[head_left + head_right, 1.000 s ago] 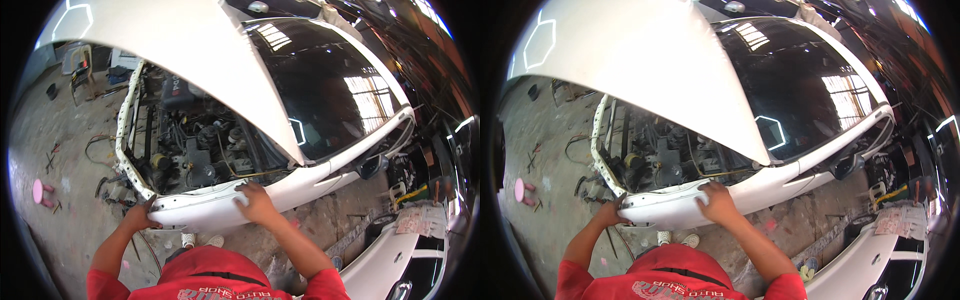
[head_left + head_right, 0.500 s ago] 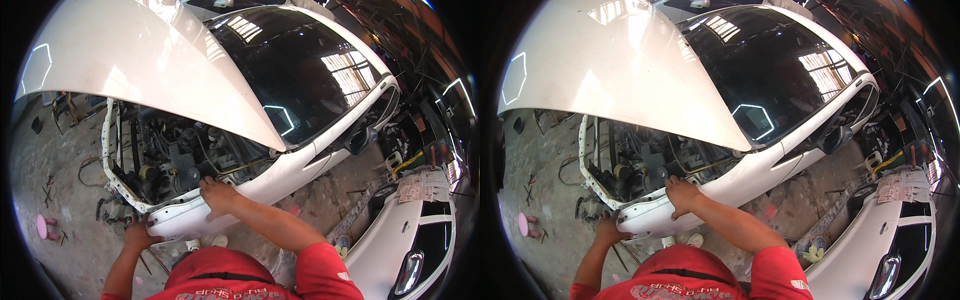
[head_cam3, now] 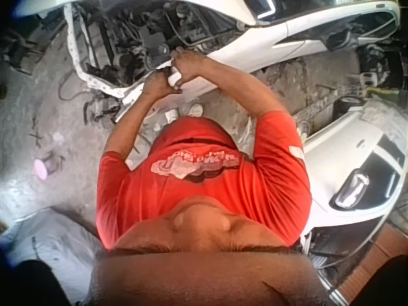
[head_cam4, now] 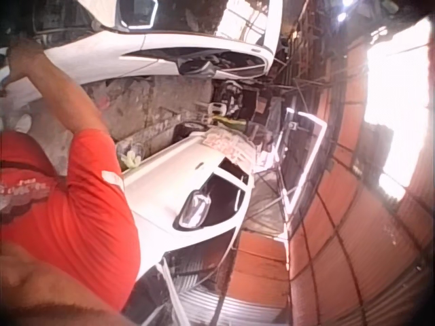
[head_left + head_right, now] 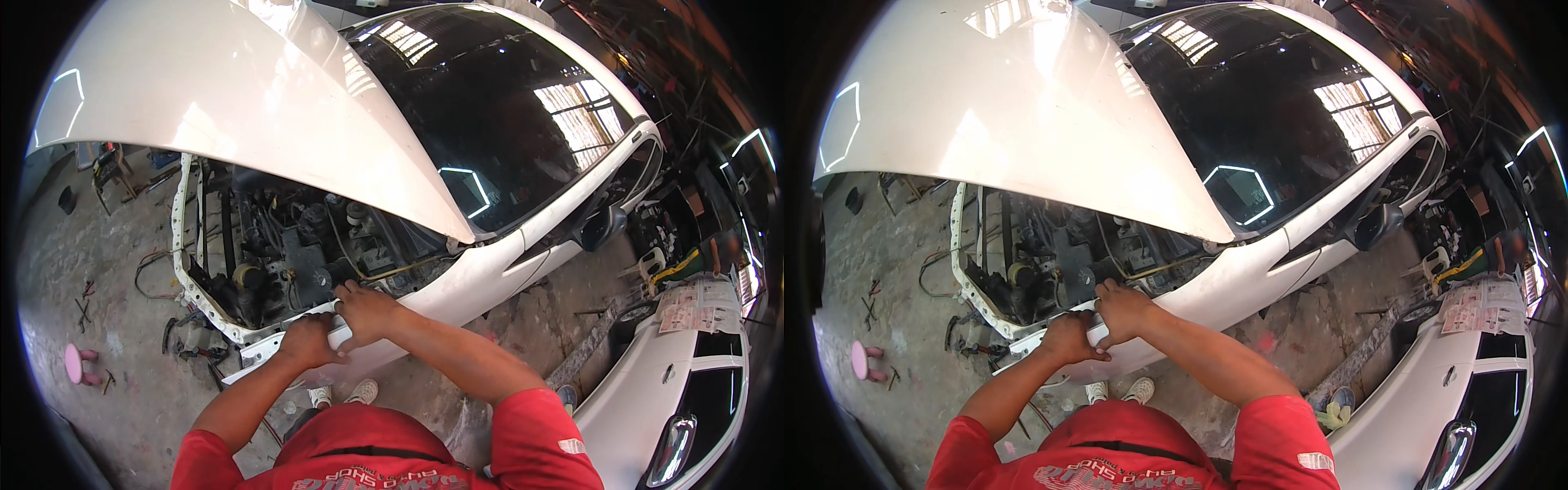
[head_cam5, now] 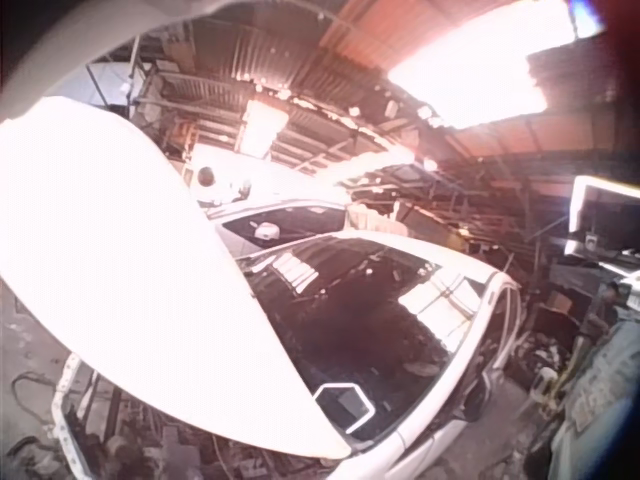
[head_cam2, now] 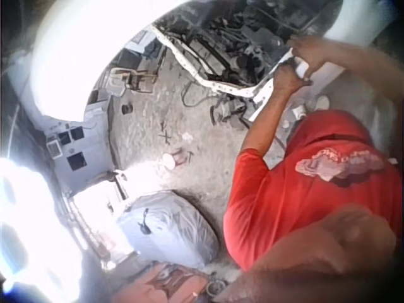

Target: The person aligns and presses a white car body panel onto the front of a vehicle with their hands, checking the fit along the hood and fender.

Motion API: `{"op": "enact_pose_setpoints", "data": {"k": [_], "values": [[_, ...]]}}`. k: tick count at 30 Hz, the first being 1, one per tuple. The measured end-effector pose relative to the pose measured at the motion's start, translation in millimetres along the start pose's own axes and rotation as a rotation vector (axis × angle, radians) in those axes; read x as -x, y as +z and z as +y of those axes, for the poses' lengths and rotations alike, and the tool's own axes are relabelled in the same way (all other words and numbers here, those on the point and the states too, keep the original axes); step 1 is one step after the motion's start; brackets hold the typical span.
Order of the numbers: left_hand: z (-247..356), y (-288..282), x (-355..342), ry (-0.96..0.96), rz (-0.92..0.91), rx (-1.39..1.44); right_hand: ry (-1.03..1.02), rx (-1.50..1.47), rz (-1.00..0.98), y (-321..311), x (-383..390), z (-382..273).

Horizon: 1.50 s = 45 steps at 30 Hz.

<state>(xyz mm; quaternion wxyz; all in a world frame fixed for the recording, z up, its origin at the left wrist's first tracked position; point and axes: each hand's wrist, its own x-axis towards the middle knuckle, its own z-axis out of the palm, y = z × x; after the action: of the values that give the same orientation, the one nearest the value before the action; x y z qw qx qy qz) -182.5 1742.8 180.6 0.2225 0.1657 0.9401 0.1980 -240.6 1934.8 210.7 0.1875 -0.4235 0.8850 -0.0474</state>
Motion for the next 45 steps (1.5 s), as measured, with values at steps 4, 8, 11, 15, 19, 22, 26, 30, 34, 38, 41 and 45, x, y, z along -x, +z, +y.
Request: {"op": "enact_pose_setpoints", "data": {"k": [4, 8, 11, 15, 19, 22, 26, 30, 34, 38, 41, 45], "values": [[-0.7, -0.6, 0.6, 0.021, -0.010, 0.020, 0.030, -0.029, -0.073, -6.2, -1.4, -1.3], [-3.1, 3.2, 1.7, 0.048, -0.012, 0.051, -0.030, -0.007, -0.122, -5.5, -2.6, 3.9], [2.1, -6.5, 3.0, 0.032, -0.059, 0.076, -0.057, 0.002, -0.035, 0.7, 2.6, 6.8], [1.0, -0.8, 1.5, 0.043, -0.049, 0.045, -0.127, 0.009, -0.022, 1.3, 0.4, 10.3], [2.4, 5.3, -0.1, 0.046, -0.022, 0.009, -0.108, -0.020, 0.049, -4.4, 2.9, 6.8], [-5.9, 8.8, -9.8, 0.047, -0.048, 0.065, -0.084, 0.033, 0.192, -0.2, 19.1, -3.0], [-16.2, 3.2, -16.5, 0.096, -0.191, 0.169, -0.056, 0.076, 0.269, 16.1, 25.7, -7.2], [-18.0, 3.7, -30.4, 0.113, -0.347, 0.238, -0.018, 0.019, 0.179, 14.0, 24.0, -5.3], [-19.0, 1.2, -37.7, 0.055, -0.491, 0.345, -0.009, 0.018, 0.189, 19.2, 20.3, -3.4], [-26.2, 4.0, -42.0, 0.032, -0.509, 0.446, -0.010, -0.014, 0.238, 18.1, 17.1, -1.3], [-21.4, -4.6, -38.4, 0.046, -0.497, 0.529, 0.038, -0.081, 0.230, 11.9, 18.9, -3.8], [-12.8, -17.9, -36.5, 0.044, -0.524, 0.533, 0.074, -0.142, 0.177, 6.6, 20.2, -4.5]]}}
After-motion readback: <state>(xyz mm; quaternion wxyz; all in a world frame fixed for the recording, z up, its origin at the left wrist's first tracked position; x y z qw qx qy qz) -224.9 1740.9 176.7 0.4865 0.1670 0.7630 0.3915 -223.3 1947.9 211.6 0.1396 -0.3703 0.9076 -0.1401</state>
